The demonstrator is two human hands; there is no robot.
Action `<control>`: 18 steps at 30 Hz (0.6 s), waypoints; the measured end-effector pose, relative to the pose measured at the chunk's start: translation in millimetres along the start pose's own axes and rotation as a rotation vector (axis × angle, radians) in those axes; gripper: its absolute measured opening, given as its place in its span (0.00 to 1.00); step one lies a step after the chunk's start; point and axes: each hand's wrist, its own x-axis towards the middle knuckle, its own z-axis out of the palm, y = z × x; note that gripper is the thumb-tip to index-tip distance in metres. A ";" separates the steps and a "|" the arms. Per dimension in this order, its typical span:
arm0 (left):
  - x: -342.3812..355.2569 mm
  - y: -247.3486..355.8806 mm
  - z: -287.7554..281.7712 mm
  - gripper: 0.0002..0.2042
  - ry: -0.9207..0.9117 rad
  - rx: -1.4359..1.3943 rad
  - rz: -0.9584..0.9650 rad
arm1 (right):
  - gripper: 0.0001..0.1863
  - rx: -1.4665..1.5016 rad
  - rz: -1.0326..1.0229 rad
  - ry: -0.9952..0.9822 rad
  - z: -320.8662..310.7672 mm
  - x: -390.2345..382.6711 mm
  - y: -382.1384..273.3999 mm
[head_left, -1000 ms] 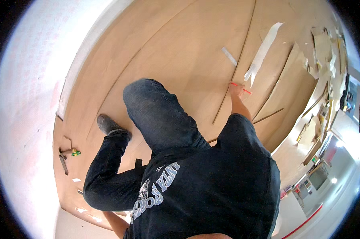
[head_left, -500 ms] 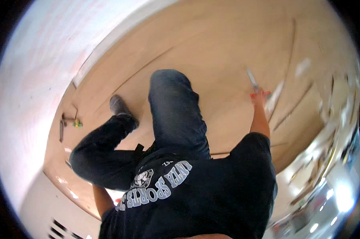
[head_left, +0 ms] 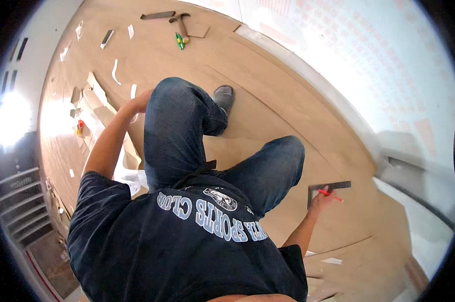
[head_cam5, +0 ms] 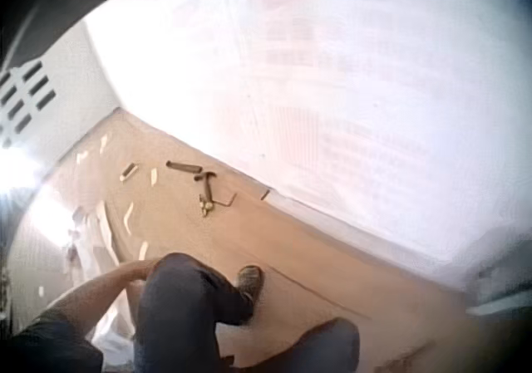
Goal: The person measures and marks a laminate flooring plank using a ruler and a pencil while kneeling on the floor, then carries the plank across the room.
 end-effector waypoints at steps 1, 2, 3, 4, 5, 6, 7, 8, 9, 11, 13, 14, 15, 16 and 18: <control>17.8 -7.6 -7.2 0.22 -0.021 -0.016 0.077 | 0.17 0.205 -0.104 0.010 -3.8 22.4 -56.4; 41.4 -14.4 -12.3 0.21 -0.049 -0.037 0.159 | 0.16 0.407 -0.200 0.023 -8.7 37.5 -117.3; 72.7 -24.2 -12.7 0.20 -0.059 -0.026 0.304 | 0.16 0.563 -0.255 -0.040 -8.4 54.3 -174.8; 101.8 -4.9 -11.8 0.20 -0.034 -0.066 0.275 | 0.15 0.704 -0.304 -0.095 -9.8 70.3 -226.5; 129.2 19.3 -11.7 0.19 -0.014 -0.106 0.244 | 0.14 0.643 -0.415 -0.147 -8.1 82.3 -274.2; 154.5 26.2 -13.7 0.19 -0.036 -0.182 0.280 | 0.13 0.823 -0.409 -0.269 1.2 77.2 -341.2; 180.3 50.9 -16.4 0.20 -0.006 -0.160 0.369 | 0.12 0.890 -0.579 -0.276 18.2 82.1 -391.7; 199.7 68.4 -14.2 0.22 0.049 -0.181 0.402 | 0.11 0.773 -0.513 -0.357 38.7 80.4 -441.8; 207.8 84.5 -4.7 0.24 0.091 -0.185 0.509 | 0.10 0.805 -0.525 -0.447 57.5 73.3 -478.8; 240.8 103.5 7.4 0.24 0.197 -0.254 0.579 | 0.11 0.819 -0.554 -0.512 113.4 55.0 -564.9; 269.6 103.5 19.3 0.24 0.192 -0.353 0.566 | 0.11 0.877 -0.556 -0.655 177.5 47.2 -615.1; 285.7 95.2 17.6 0.24 0.135 -0.408 0.519 | 0.10 0.867 -0.492 -0.772 202.4 38.2 -643.6; 304.0 78.0 22.0 0.23 0.167 -0.414 0.479 | 0.12 0.824 -0.635 -0.786 234.2 36.5 -659.8; 322.5 58.1 34.9 0.23 0.240 -0.393 0.390 | 0.14 0.761 -0.762 -0.806 258.3 37.6 -658.9; 350.4 -6.5 64.5 0.21 0.356 -0.324 0.177 | 0.19 0.391 -0.969 -0.779 283.1 18.9 -653.0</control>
